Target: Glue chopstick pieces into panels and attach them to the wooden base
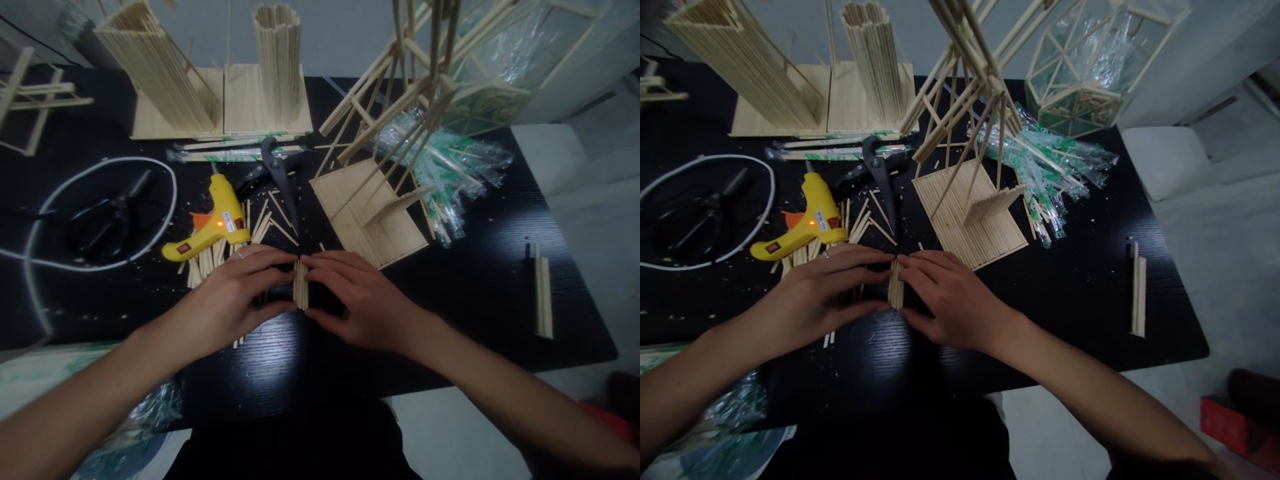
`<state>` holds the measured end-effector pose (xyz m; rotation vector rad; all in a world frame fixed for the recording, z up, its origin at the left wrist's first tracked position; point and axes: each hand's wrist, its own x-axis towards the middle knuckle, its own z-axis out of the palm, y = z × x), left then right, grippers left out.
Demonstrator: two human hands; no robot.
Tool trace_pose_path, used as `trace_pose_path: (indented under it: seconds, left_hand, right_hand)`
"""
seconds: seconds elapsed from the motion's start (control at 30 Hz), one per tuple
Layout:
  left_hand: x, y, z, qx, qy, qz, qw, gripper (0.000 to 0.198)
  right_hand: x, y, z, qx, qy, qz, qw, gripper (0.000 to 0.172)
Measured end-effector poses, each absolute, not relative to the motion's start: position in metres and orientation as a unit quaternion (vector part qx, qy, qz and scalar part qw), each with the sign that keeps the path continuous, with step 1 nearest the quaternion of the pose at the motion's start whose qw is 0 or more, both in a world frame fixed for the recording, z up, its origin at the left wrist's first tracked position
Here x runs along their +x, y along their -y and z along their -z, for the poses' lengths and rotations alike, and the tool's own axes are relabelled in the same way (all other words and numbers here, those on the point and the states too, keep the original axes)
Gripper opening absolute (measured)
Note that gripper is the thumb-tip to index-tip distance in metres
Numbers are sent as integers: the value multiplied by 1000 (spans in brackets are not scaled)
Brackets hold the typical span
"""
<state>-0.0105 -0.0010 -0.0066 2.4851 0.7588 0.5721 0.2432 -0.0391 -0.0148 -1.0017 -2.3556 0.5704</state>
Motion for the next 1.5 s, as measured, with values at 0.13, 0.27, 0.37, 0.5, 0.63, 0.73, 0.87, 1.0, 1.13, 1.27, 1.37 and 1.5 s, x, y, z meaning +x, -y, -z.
trace_pose_path:
  seconds: [0.13,0.27,0.37,0.5,0.63,0.73,0.87,1.0,1.13,1.27,1.37,1.5]
  left_hand:
    - [-9,1,3,901,-287,-194,260,28]
    - [-8,1,1,889,-307,-180,287,33]
    - [-8,0,2,881,-323,-175,297,35]
    - [-7,-1,1,879,-329,-169,303,37]
    - [-8,-2,0,877,-334,-161,305,38]
    - [-10,-3,0,881,-329,-149,305,40]
    - [-14,-4,1,893,-312,-140,291,48]
    - [-16,-4,-1,901,-301,-141,279,46]
    - [-15,-3,-4,911,-274,-174,256,27]
    - [-13,0,-2,906,-285,-214,230,17]
    - [-10,1,0,896,-297,-243,221,13]
    - [-5,2,-2,890,-296,-273,214,12]
  right_hand:
    - [244,38,15,-365,868,-215,258,39]
    - [243,39,14,-369,866,-215,260,38]
    - [242,39,13,-374,864,-217,259,36]
    - [242,39,12,-376,862,-220,260,35]
    - [242,38,14,-373,862,-220,263,36]
    - [242,39,15,-373,865,-209,262,36]
    - [242,39,14,-369,870,-199,258,33]
    - [242,38,11,-362,863,-209,282,37]
    - [242,35,8,-360,848,-240,305,36]
    - [242,32,7,-376,829,-270,315,30]
    - [241,31,7,-383,819,-276,327,28]
    - [239,32,9,-378,806,-278,361,38]
